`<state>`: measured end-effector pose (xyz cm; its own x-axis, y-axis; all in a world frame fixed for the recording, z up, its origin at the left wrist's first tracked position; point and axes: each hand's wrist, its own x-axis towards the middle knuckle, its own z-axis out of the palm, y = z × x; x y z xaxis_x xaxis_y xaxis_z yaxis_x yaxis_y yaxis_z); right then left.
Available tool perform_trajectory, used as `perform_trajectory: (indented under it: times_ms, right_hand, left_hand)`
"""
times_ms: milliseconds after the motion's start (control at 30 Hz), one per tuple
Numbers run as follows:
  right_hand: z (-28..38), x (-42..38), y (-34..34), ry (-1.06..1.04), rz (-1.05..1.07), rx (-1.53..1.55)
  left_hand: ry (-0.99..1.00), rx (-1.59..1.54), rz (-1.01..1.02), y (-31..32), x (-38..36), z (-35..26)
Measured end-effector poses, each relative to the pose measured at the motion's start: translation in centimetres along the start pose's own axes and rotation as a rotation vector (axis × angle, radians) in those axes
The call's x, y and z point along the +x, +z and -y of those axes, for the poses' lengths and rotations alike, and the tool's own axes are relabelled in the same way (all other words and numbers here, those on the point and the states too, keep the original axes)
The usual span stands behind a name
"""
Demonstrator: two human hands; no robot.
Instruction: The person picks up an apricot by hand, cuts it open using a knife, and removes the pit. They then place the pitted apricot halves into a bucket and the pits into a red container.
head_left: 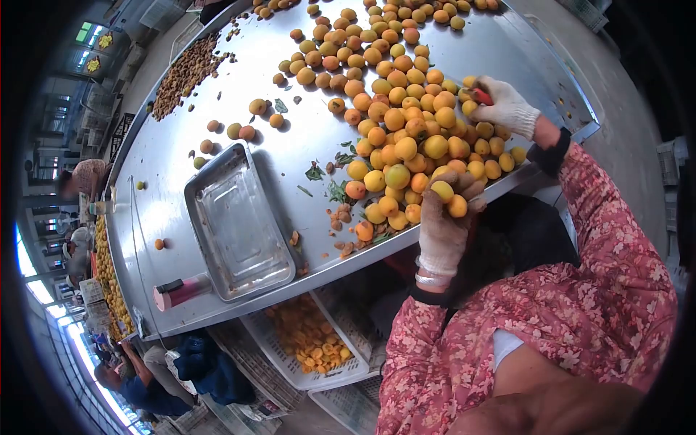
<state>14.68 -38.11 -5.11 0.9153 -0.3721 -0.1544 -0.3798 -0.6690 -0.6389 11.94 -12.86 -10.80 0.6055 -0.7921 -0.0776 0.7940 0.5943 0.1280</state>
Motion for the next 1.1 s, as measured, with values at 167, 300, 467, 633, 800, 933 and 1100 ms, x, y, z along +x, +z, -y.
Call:
perform_trajectory:
  times_ms: [167, 300, 467, 633, 800, 933, 1100]
  right_hand:
    - [3.6, -6.3, -0.8, 0.026, 0.047, 0.374]
    - [5.1, -10.2, 0.8, -0.104, 0.121, 0.191]
    - [4.2, -12.2, 0.9, 0.067, 0.129, 0.395]
    - [4.5, -11.9, -0.1, 0.067, 0.025, 0.342]
    - [4.9, -11.2, 0.3, 0.011, 0.047, 0.238]
    - [4.7, -9.7, 1.7, -0.165, 0.044, 0.111]
    - [5.2, -8.8, 3.2, -0.210, 0.043, 0.073]
  left_hand:
    - [-0.040, 0.028, -0.045, 0.9, -0.4, -0.2]
    - [-0.098, -0.049, 0.035, 0.6, -0.9, 0.7]
    - [-0.160, -0.058, -0.063, 1.0, -2.2, 1.5]
    - [-0.257, 0.080, -0.076, 1.2, -3.3, 2.2]
    - [-0.298, 0.123, -0.064, 0.8, -3.8, 2.8]
    - [-0.296, -0.009, -0.097, -0.3, -3.4, 2.4]
    - [-0.181, 0.056, -0.247, 1.8, -3.5, 2.2]
